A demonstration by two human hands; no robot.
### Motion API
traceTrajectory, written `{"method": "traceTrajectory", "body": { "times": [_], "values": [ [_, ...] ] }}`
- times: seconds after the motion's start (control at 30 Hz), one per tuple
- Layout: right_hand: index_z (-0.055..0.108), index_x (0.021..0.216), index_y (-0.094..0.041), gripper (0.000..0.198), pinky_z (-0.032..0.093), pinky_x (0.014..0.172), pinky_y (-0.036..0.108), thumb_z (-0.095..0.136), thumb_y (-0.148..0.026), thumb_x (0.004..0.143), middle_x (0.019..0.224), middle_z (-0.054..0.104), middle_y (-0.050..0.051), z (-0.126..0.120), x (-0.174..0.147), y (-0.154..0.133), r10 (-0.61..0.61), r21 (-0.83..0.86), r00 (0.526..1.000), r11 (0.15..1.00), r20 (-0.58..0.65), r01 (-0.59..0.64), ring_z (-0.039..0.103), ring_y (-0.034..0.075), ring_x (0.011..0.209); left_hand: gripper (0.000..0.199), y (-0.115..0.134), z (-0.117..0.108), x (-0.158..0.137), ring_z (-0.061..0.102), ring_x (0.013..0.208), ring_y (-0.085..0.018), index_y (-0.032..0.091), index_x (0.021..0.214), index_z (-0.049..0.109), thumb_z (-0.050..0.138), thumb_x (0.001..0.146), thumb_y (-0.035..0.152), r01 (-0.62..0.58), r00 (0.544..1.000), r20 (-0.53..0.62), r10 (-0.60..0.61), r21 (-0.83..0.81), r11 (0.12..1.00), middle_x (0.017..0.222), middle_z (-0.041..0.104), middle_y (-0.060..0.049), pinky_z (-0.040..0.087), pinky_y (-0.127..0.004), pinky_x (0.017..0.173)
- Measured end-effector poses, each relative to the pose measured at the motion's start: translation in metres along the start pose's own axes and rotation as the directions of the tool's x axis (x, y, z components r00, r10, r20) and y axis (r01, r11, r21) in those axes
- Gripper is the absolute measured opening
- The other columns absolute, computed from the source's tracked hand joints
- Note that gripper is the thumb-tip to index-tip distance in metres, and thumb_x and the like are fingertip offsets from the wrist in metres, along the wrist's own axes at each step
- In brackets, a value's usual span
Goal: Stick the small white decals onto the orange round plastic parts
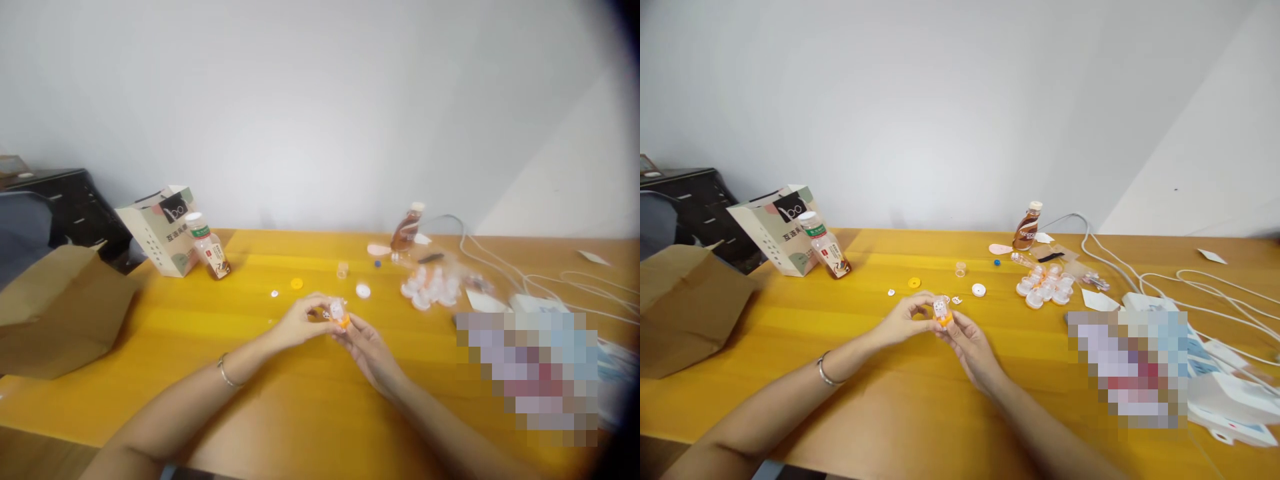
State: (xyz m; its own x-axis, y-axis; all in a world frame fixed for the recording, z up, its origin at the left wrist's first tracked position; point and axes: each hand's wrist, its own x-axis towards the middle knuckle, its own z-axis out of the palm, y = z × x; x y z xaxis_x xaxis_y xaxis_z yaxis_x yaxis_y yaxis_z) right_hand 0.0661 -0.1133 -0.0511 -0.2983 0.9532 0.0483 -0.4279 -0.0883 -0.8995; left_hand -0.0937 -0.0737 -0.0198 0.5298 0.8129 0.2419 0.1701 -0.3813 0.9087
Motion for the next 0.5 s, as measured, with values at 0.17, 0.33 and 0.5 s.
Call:
{"method": "traceTrajectory", "body": {
  "times": [0.17,0.33,0.5],
  "values": [
    [0.046,0.090,-0.026,0.033,0.040,0.083,0.036,0.067,-0.036,0.066,0.078,0.065,-0.001,0.000,0.000,0.005,-0.078,0.033,0.991,0.996,-0.112,0.082,0.059,0.016,0.077,0.035,-0.002,0.010,-0.002,0.053,0.088,-0.018,0.015,0.099,0.059,0.065,0.068,0.030,0.044,0.999,-0.028,-0.046,-0.085,0.995,0.099,0.058,-0.007,0.040,-0.025,0.073],
    [0.049,0.086,-0.023,0.023,0.044,0.073,0.030,0.062,-0.036,0.071,0.078,0.063,0.001,-0.001,-0.001,0.006,0.055,0.257,0.998,0.965,-0.031,-0.045,0.058,0.014,0.070,0.034,0.002,0.014,-0.005,0.052,0.088,-0.018,0.013,0.100,0.059,0.061,0.071,0.030,-0.004,0.999,-0.051,-0.001,-0.095,0.996,0.094,0.060,-0.007,0.039,-0.027,0.078],
    [0.058,0.087,-0.019,0.019,0.043,0.065,0.024,0.062,-0.028,0.072,0.080,0.062,0.002,0.001,-0.001,0.004,0.185,0.446,0.981,0.874,0.055,-0.190,0.054,0.011,0.068,0.034,0.000,0.014,-0.006,0.054,0.080,-0.017,0.011,0.096,0.058,0.058,0.073,0.036,0.046,0.997,0.073,-0.028,-0.256,0.965,0.087,0.059,-0.007,0.041,-0.026,0.075]
  ]
}}
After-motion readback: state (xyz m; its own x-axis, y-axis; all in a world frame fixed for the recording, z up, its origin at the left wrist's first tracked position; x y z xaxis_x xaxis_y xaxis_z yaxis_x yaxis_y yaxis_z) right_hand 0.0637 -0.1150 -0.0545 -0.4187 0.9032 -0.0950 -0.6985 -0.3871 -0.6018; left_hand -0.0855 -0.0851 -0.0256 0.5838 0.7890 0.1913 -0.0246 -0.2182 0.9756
